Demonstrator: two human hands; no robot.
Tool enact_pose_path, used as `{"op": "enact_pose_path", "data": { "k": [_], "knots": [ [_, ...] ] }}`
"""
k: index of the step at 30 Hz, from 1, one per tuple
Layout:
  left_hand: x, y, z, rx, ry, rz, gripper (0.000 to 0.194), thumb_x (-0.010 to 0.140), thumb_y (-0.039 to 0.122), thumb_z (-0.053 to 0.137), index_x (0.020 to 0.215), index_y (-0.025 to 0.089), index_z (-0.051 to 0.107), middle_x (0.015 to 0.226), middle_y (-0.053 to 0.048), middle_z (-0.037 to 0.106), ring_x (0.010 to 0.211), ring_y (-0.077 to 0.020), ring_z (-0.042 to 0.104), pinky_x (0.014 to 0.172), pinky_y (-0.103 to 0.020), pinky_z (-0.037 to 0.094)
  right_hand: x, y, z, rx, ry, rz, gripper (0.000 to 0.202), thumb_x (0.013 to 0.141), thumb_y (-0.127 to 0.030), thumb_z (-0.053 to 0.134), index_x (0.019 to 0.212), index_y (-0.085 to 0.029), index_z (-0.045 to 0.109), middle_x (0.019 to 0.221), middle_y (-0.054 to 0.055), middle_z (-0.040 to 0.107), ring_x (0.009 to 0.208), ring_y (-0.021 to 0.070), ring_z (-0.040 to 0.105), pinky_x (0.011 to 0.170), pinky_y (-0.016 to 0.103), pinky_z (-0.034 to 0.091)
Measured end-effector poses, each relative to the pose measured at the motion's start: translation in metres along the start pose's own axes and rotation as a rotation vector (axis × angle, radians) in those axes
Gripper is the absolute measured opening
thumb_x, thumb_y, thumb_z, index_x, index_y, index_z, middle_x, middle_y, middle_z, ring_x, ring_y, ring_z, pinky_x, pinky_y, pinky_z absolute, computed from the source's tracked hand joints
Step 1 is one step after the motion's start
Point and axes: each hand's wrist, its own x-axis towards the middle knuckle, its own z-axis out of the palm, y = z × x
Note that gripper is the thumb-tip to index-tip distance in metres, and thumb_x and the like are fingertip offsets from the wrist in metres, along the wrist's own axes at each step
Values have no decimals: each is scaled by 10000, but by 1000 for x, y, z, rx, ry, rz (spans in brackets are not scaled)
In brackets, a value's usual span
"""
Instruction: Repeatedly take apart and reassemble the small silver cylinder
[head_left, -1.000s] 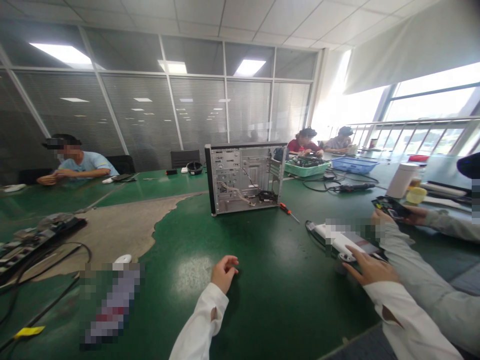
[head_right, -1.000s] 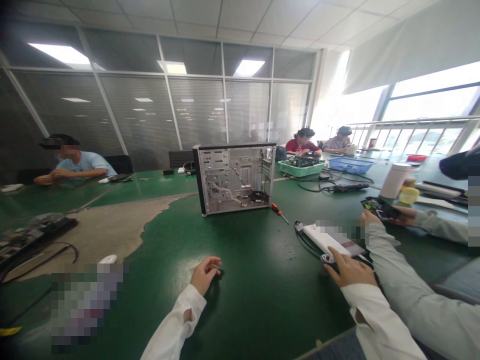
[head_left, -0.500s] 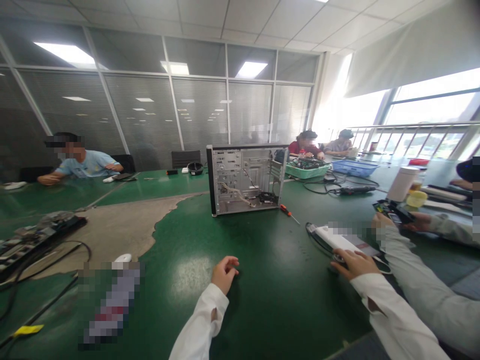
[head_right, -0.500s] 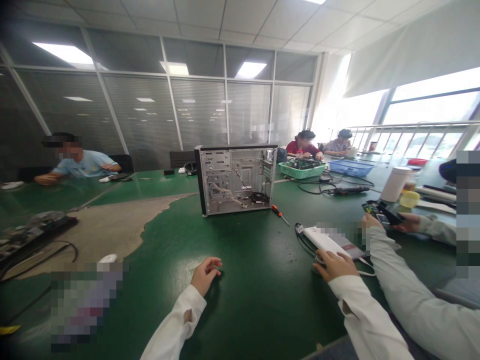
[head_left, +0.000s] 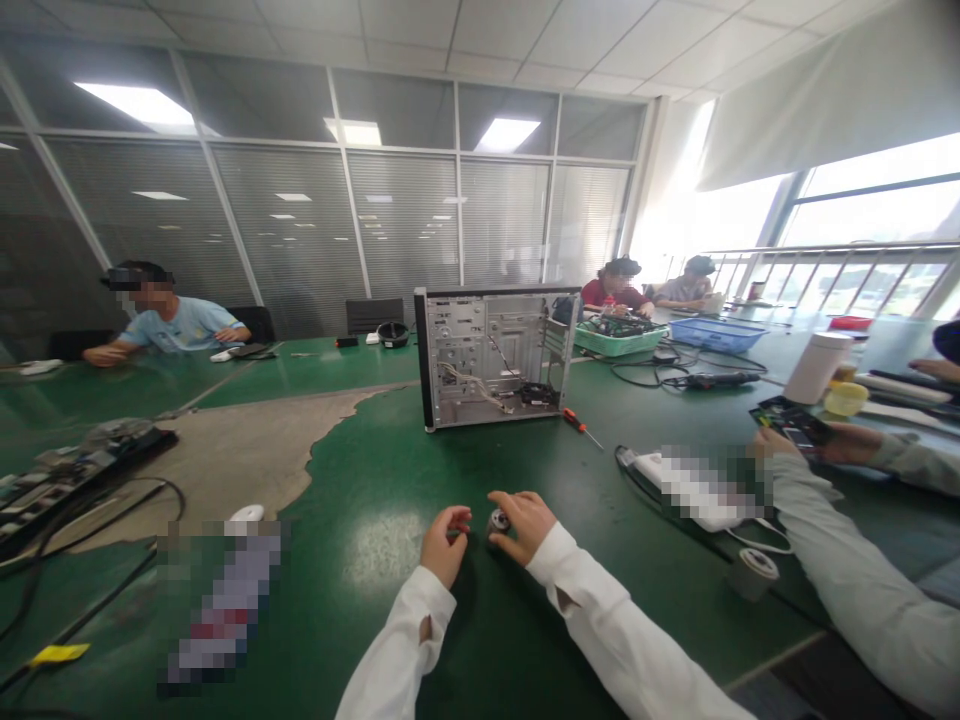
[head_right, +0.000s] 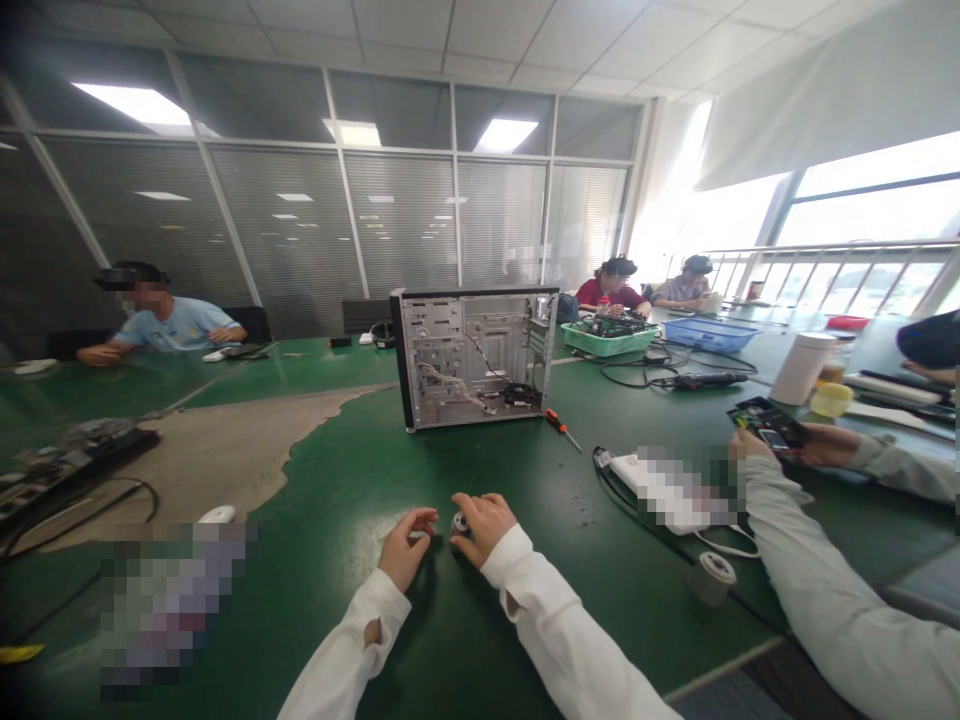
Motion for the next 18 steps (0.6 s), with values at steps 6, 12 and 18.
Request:
{"op": "enact_pose_path", "data": {
  "k": [6, 12, 18],
  "knots": [
    [8, -5, -7, -9, 74, -3, 372, 568, 35, 411, 902, 152, 523, 892, -58, 575, 755, -136, 541, 639, -252, 446, 27, -12, 27, 51, -27, -28, 557, 621, -287, 554, 1133, -167, 371, 927, 84, 576, 879, 223, 511, 794, 358, 320],
    [11, 0, -7, -36, 79, -24, 327, 589, 64, 424, 888, 145, 529, 869, -60, 589, 782, -153, 549, 661, -264, 446, 18, -4, 41, 152, 27, -47, 593, 664, -277, 504, 1198, -130, 293, 1059, 119, 504, 935, 228, 470, 782, 359, 359],
    [6, 11, -6, -28, 9, -11, 259, 645, 122, 444, 884, 167, 534, 867, -42, 595, 844, -157, 542, 716, -262, 427, 4, 2, 41, 314, 32, -124, 568, 622, -177, 505, 1157, -177, 316, 1126, 94, 415, 997, 208, 424, 805, 329, 373]
  ]
}}
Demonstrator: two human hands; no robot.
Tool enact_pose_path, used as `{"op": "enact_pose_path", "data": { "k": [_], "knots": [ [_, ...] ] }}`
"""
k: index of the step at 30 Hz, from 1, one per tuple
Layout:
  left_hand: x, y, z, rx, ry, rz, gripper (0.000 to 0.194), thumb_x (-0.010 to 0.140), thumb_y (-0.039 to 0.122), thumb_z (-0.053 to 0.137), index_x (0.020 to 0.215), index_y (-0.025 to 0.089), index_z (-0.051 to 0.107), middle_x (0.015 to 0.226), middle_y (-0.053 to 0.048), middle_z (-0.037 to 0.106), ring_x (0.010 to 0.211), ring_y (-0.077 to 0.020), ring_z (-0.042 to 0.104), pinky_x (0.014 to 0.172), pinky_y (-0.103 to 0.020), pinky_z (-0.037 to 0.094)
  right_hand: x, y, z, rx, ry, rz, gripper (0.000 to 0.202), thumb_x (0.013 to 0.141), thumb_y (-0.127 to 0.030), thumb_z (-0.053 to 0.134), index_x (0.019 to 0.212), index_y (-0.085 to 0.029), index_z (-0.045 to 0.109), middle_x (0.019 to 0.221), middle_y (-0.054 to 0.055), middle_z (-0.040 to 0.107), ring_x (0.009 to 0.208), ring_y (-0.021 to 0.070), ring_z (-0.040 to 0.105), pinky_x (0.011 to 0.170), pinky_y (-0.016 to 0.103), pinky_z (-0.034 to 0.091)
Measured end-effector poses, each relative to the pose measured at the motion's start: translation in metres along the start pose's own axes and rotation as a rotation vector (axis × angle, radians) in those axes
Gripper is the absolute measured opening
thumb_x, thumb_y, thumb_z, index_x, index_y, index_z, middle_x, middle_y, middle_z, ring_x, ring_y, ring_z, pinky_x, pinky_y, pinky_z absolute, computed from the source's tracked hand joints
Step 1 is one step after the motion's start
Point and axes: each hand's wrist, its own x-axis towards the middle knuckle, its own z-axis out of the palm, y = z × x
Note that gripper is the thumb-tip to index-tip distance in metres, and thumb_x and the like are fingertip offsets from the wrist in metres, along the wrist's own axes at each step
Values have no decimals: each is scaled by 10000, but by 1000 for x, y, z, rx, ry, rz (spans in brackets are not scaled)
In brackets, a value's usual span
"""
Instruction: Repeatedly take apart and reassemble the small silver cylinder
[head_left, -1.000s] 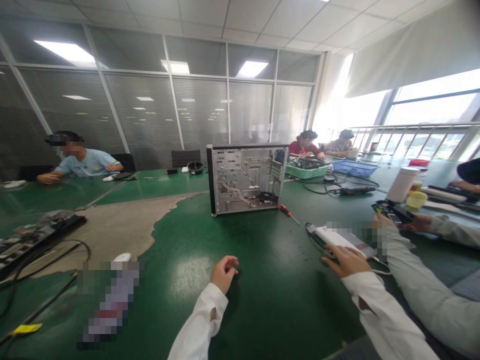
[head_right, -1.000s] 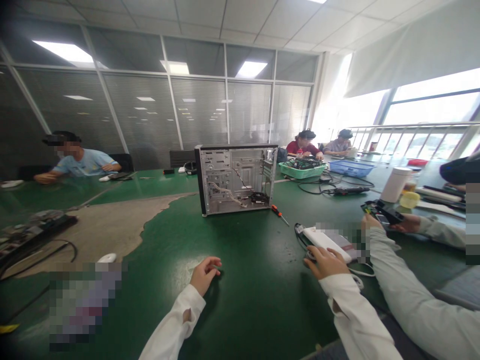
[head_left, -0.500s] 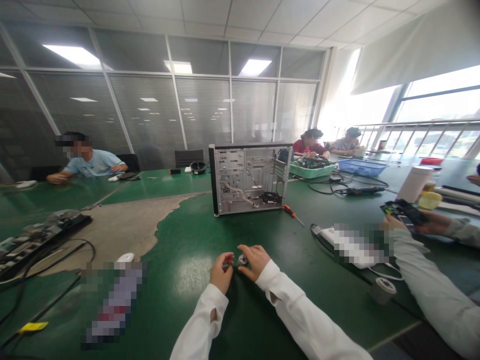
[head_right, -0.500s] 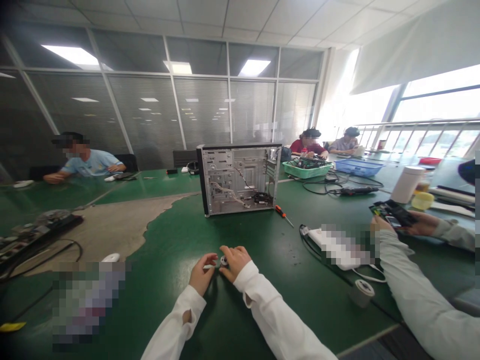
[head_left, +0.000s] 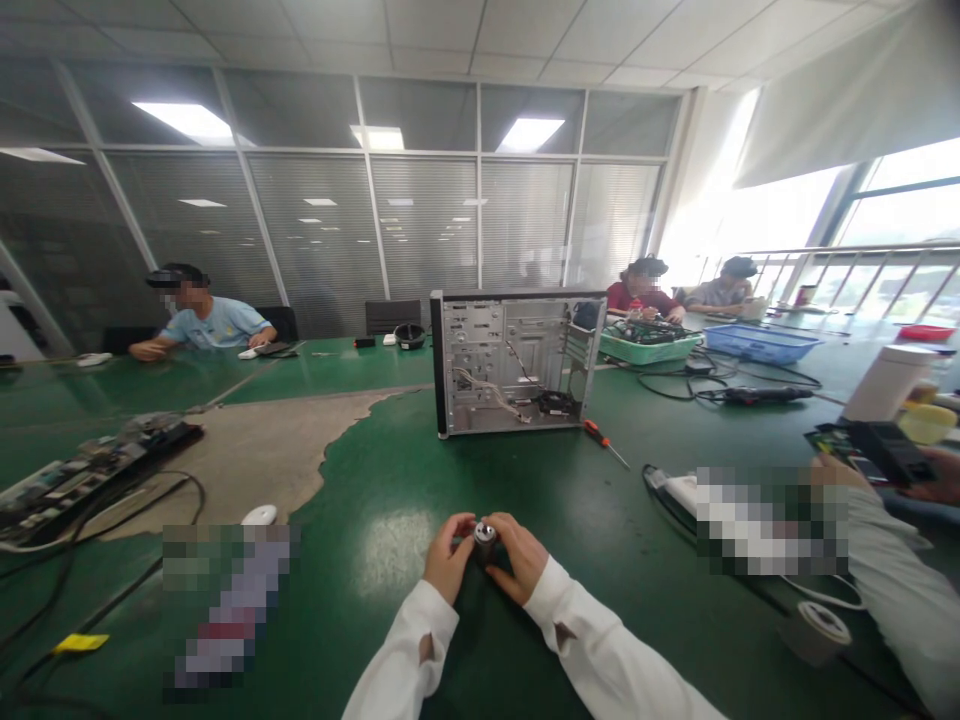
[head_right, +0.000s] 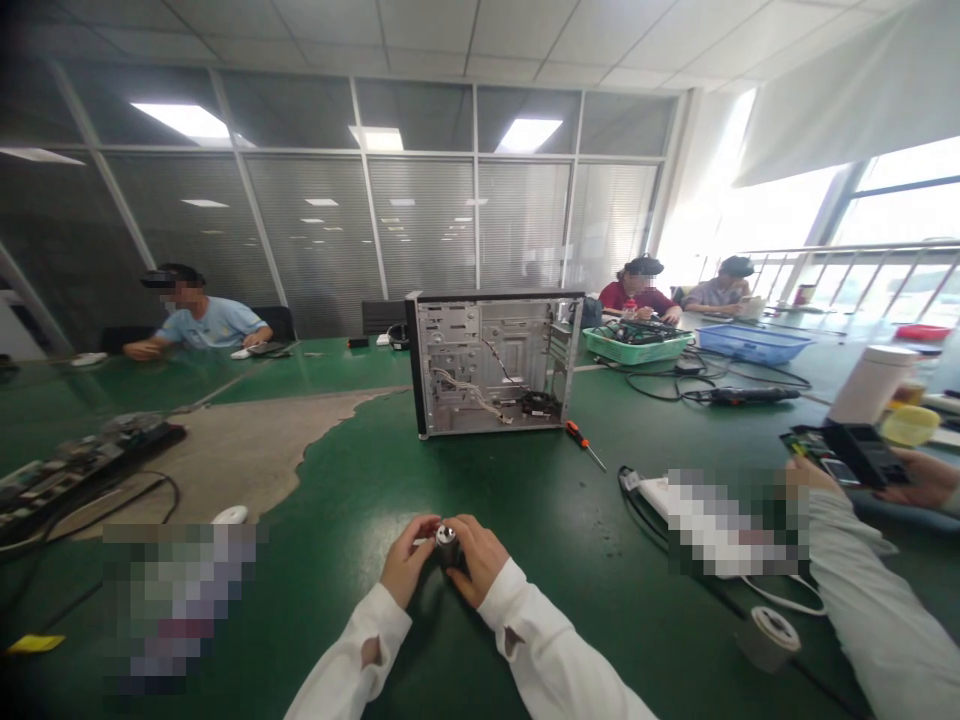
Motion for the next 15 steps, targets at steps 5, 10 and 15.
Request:
{"op": "enact_pose_path", "data": {
  "k": [5, 10, 15],
  "knots": [
    [-6, 0, 4, 147, -97, 106, 408, 568, 69, 517, 958, 186, 502, 963, -49, 566, 887, -179, 512, 713, -268, 405, 0, 0, 0, 55, 9, -9, 513, 580, -98, 453, 1076, -200, 371, 1069, 72, 430, 932, 185, 457, 773, 316, 390],
    [-7, -6, 9, 193, -55, 90, 379, 583, 140, 574, 947, 189, 485, 929, -47, 566, 856, -180, 519, 716, -288, 402, 1, -3, -2, 101, 19, -26, 523, 555, -66, 411, 1061, -193, 373, 1026, 67, 467, 937, 184, 452, 798, 321, 382],
    [-6, -9, 11, 217, -29, 82, 382, 573, 140, 588, 938, 187, 486, 943, -53, 557, 873, -183, 514, 727, -294, 400, 2, -4, -1, 126, 27, -12, 522, 546, -72, 417, 1059, -160, 376, 1006, 86, 479, 932, 193, 451, 811, 340, 380]
  ]
}}
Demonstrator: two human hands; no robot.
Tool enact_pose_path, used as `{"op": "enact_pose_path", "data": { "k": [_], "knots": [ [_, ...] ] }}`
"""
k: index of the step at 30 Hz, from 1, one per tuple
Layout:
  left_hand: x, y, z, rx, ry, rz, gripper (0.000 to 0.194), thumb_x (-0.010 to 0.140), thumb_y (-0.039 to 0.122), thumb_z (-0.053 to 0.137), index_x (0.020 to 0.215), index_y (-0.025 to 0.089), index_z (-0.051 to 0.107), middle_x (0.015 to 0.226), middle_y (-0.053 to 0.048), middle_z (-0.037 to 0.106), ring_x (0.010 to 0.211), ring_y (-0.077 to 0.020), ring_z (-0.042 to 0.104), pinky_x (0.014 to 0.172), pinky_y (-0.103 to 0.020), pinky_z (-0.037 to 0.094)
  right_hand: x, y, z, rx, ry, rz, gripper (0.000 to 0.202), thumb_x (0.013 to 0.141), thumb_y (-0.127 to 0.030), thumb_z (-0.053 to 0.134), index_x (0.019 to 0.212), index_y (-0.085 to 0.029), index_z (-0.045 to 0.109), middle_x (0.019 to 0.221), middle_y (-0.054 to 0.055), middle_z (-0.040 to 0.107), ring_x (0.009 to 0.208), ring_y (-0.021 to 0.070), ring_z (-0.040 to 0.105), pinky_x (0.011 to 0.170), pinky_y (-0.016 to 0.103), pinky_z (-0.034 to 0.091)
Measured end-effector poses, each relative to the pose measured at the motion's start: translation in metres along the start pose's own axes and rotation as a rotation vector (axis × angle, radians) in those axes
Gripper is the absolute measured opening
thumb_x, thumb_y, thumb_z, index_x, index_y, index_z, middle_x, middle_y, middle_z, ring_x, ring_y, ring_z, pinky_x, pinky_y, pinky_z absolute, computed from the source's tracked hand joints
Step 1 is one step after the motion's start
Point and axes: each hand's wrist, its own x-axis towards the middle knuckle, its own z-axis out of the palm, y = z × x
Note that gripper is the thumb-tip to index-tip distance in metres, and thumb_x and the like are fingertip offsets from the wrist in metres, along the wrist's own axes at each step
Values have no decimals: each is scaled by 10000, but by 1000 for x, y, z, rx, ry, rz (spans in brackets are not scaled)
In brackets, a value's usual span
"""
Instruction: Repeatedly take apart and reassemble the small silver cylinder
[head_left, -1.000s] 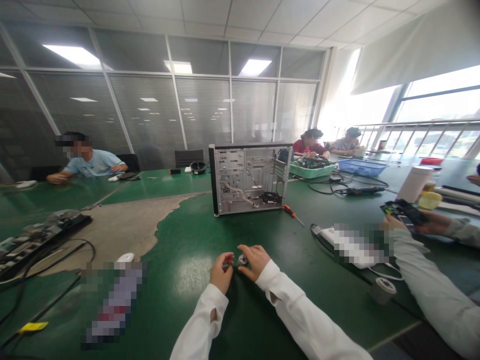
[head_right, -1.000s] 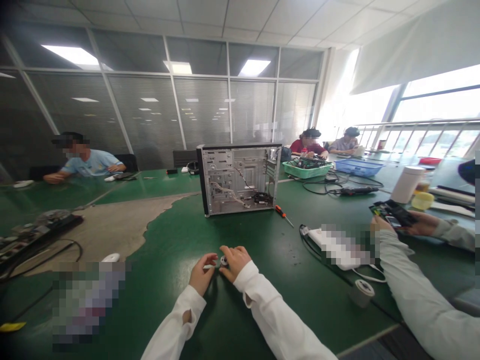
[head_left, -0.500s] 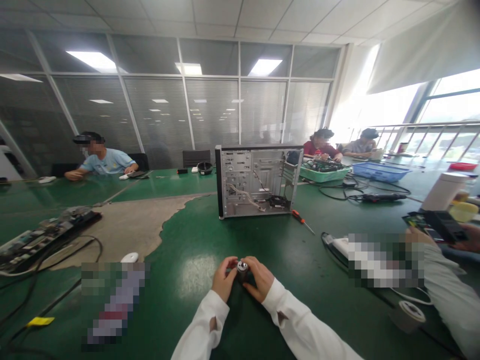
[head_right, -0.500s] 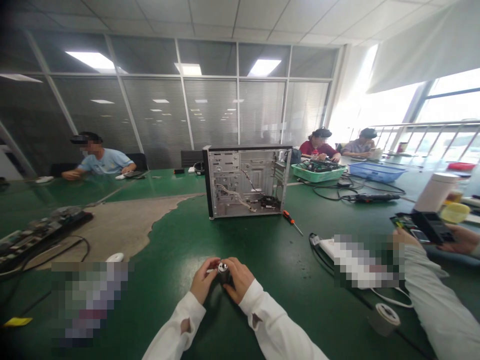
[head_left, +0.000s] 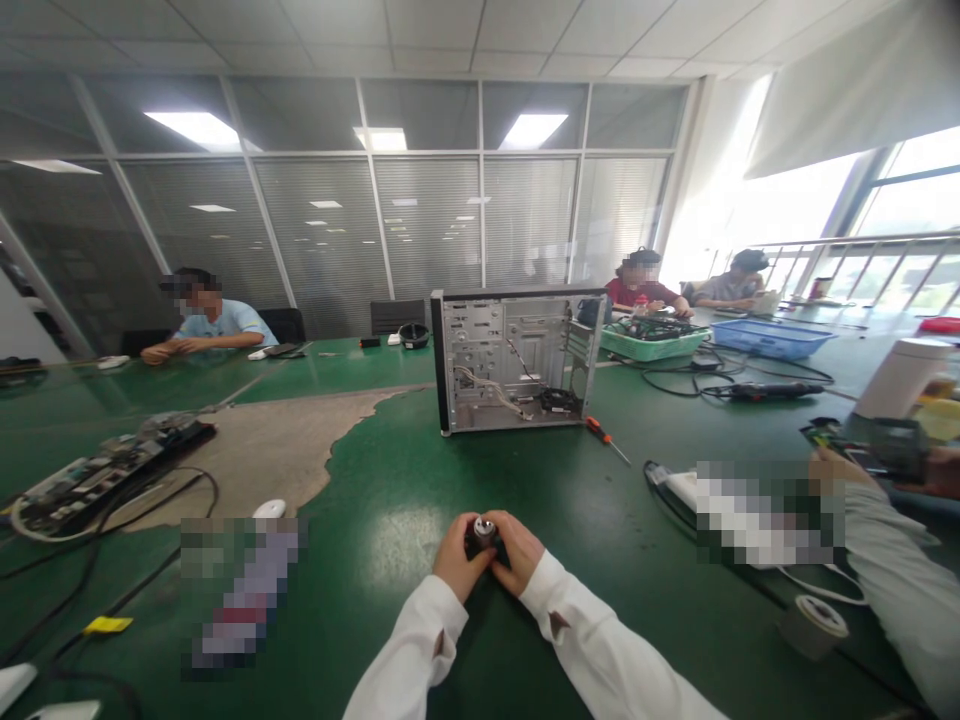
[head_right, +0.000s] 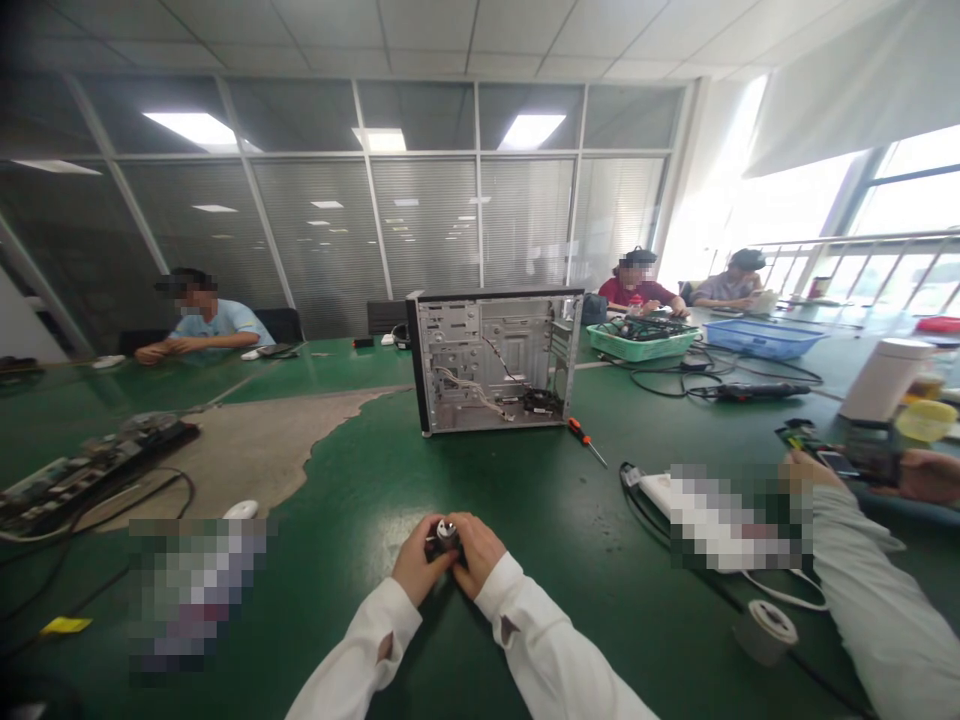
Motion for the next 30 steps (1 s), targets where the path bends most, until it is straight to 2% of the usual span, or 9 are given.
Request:
{"op": "enact_pose_path", "data": {
  "k": [10, 14, 20, 26, 30],
  "knots": [
    [0, 6, 1, -32, 33, -100, 348, 534, 123, 617, 850, 186, 487, 831, -5, 600, 773, -155, 547, 676, -268, 394, 0, 12, 10, 29, 55, -19, 525, 528, -75, 443, 1041, -177, 400, 1006, 81, 467, 952, 198, 445, 816, 349, 380],
    [0, 6, 0, -32, 20, -103, 304, 536, 140, 620, 815, 183, 508, 805, -5, 611, 766, -162, 551, 676, -273, 387, -1, 15, 11, 13, 31, 4, 546, 526, -82, 468, 1057, -183, 394, 1040, 81, 445, 976, 202, 432, 818, 346, 380],
    [0, 4, -5, -39, -11, -74, 288, 555, 162, 612, 833, 170, 539, 837, -34, 621, 794, -179, 551, 697, -291, 385, -2, 11, 8, 64, 21, 31, 584, 515, -100, 519, 1075, -198, 387, 1045, 70, 428, 963, 196, 438, 806, 334, 392],
    [0, 3, -8, -92, -44, -78, 317, 563, 169, 613, 876, 160, 568, 868, -55, 627, 819, -193, 552, 709, -295, 394, -2, 10, 5, 153, 3, 69, 587, 542, -174, 582, 1088, -201, 369, 1025, 54, 453, 836, 156, 490, 728, 306, 424],
    [1, 1, -9, -173, -82, -100, 338, 579, 206, 618, 908, 143, 574, 879, -65, 628, 807, -189, 557, 716, -290, 406, -3, 15, 8, 215, 19, 89, 631, 552, -238, 610, 1117, -197, 334, 1043, 61, 456, 828, 153, 490, 709, 299, 421]
  ]
}}
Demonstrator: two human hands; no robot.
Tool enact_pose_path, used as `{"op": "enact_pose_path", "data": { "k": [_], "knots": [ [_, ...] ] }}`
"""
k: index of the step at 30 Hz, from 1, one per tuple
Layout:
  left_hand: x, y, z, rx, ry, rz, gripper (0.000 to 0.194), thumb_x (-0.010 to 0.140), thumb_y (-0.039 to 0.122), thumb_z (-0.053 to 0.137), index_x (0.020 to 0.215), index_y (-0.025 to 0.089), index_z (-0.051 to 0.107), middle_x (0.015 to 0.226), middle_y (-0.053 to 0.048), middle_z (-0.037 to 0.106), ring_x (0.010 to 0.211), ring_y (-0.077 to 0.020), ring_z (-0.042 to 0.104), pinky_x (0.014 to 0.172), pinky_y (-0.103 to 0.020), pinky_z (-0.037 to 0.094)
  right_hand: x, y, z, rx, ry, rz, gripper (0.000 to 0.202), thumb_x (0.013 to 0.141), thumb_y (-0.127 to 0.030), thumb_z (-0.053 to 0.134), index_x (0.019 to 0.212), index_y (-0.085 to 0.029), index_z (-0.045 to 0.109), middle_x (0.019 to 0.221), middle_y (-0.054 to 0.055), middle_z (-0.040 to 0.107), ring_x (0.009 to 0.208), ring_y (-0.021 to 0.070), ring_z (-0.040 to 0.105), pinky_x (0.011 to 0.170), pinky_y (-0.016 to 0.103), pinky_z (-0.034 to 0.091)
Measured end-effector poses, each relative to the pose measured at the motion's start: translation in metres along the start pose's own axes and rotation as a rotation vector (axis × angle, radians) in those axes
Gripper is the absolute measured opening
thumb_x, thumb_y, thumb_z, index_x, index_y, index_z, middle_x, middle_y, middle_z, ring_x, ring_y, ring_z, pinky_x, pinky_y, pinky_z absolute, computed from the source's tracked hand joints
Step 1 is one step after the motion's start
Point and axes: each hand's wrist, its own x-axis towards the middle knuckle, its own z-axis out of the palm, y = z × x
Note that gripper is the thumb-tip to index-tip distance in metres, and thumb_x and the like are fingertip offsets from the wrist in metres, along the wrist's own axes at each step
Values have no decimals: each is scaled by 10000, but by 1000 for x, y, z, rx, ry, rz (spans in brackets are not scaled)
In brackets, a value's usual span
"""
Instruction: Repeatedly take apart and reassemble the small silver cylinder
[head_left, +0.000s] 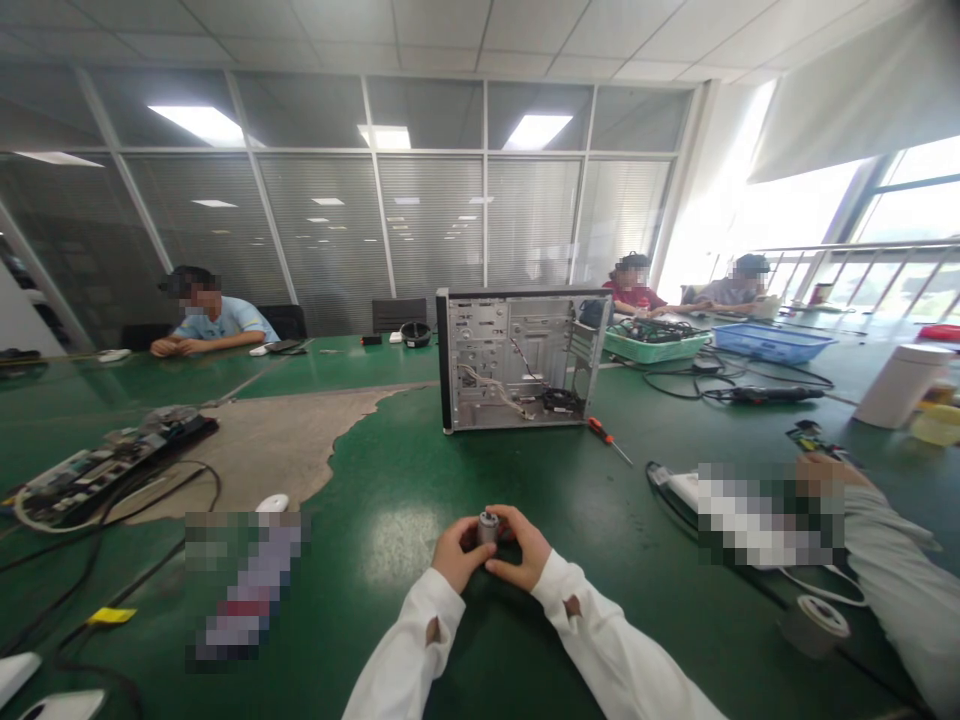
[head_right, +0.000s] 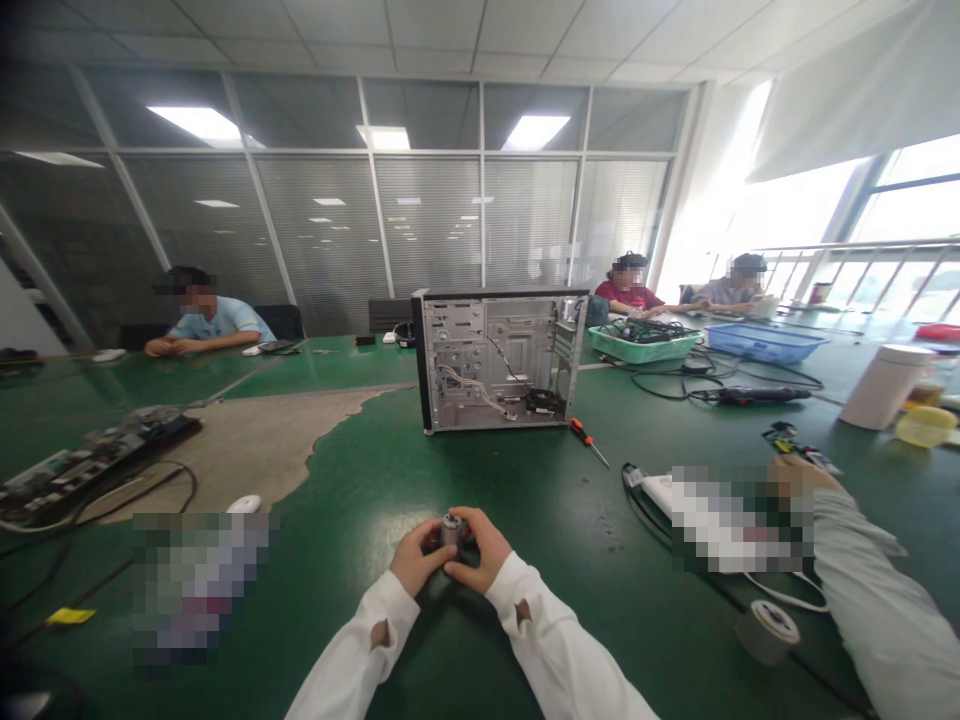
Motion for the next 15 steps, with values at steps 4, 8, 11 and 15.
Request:
{"op": "enact_pose_path", "data": {
  "k": [4, 8, 11, 15],
  "knots": [
    [0, 0, -1, -123, -36, -33, 371, 579, 267, 635, 909, 107, 578, 868, -85, 631, 774, -190, 563, 701, -290, 424, -1, 3, 2, 96, -12, 34, 719, 528, -260, 648, 1149, -229, 289, 1072, 61, 453, 823, 156, 493, 703, 302, 419],
    [0, 3, -1, -238, -58, -49, 394, 579, 305, 643, 908, 96, 587, 856, -91, 638, 782, -199, 566, 729, -304, 425, -1, 5, 3, 163, -36, 72, 822, 480, -268, 691, 1176, -251, 251, 1087, 63, 441, 831, 168, 498, 707, 315, 411],
    [-2, 8, -2, -317, -66, -81, 398, 573, 324, 649, 903, 109, 598, 871, -83, 642, 810, -209, 568, 762, -313, 418, -1, 9, 3, 223, -58, 89, 868, 457, -254, 707, 1185, -257, 236, 1092, 67, 430, 845, 177, 500, 706, 320, 407],
    [-3, 12, -3, -405, -88, -124, 375, 582, 324, 646, 893, 119, 610, 870, -72, 647, 809, -208, 575, 766, -307, 418, 0, 14, 5, 320, -80, 91, 904, 437, -213, 715, 1189, -259, 216, 1088, 73, 427, 814, 170, 506, 684, 317, 408]
  ]
}}
